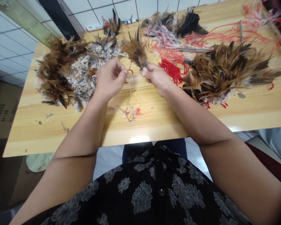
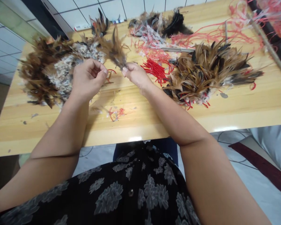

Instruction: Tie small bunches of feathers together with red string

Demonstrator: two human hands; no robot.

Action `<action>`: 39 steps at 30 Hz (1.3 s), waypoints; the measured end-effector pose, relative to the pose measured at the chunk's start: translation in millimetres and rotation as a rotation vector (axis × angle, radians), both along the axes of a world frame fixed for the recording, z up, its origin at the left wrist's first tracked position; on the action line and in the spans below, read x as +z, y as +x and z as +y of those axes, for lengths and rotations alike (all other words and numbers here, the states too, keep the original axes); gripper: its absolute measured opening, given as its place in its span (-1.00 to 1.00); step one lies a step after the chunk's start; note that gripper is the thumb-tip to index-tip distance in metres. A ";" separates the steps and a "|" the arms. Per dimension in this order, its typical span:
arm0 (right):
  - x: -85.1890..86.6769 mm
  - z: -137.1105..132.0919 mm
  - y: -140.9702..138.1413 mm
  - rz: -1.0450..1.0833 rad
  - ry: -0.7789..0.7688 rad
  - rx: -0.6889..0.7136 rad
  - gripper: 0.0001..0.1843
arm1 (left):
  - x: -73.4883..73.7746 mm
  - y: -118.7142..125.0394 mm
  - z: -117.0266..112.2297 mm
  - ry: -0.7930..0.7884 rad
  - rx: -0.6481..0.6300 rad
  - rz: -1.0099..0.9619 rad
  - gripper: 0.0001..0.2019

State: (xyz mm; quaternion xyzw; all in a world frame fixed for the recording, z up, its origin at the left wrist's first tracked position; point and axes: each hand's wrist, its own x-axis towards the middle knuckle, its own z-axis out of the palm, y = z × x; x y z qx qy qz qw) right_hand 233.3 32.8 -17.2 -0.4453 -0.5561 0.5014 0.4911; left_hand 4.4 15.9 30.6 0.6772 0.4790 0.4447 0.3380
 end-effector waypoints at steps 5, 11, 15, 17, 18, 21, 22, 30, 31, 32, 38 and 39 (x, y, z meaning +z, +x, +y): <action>8.8 -12.9 -3.7 0.047 -0.004 0.139 -0.61 | 2.1 5.6 -1.6 -0.062 0.014 0.120 -0.52; 33.9 -30.5 -6.3 0.092 -0.154 0.142 -0.54 | 7.2 1.8 -0.9 0.004 -0.087 0.343 -0.56; 43.7 -31.0 -9.8 0.057 -0.212 0.006 -0.46 | 10.1 0.4 -4.8 -0.023 -0.106 0.434 -0.56; 43.7 -29.4 -10.2 -0.035 -0.216 -0.069 -0.44 | 10.4 0.0 -5.4 -0.048 -0.142 0.472 -0.64; 43.0 -28.7 -9.7 -0.104 -0.198 -0.096 -0.43 | 10.6 -0.2 -5.5 -0.059 -0.165 0.505 -0.71; 42.3 -29.5 -6.4 -0.391 -0.091 -0.134 -0.48 | 13.5 0.6 -6.6 -0.056 -0.197 0.636 -0.89; 43.6 -31.1 -4.9 -0.494 -0.062 -0.138 -0.52 | 15.5 1.8 -8.2 -0.040 -0.188 0.672 -0.90; 68.3 -52.8 -2.6 -1.108 0.025 -0.093 -0.52 | 27.3 23.1 -37.2 0.215 -0.262 0.757 -0.88; 71.1 -55.4 -3.9 -1.172 0.051 -0.057 -0.48 | 26.3 23.5 -38.3 0.253 -0.255 0.757 -0.87; 73.9 -58.2 -5.5 -1.224 0.088 -0.013 -0.45 | 25.1 22.7 -37.9 0.283 -0.243 0.756 -0.87; 82.9 -71.5 -12.9 -1.318 0.225 0.213 -0.32 | 23.9 -2.3 -13.9 0.398 -0.179 0.694 -0.73; 81.6 -71.8 -13.3 -1.300 0.233 0.238 -0.33 | 23.8 -8.6 -8.1 0.373 -0.181 0.663 -0.66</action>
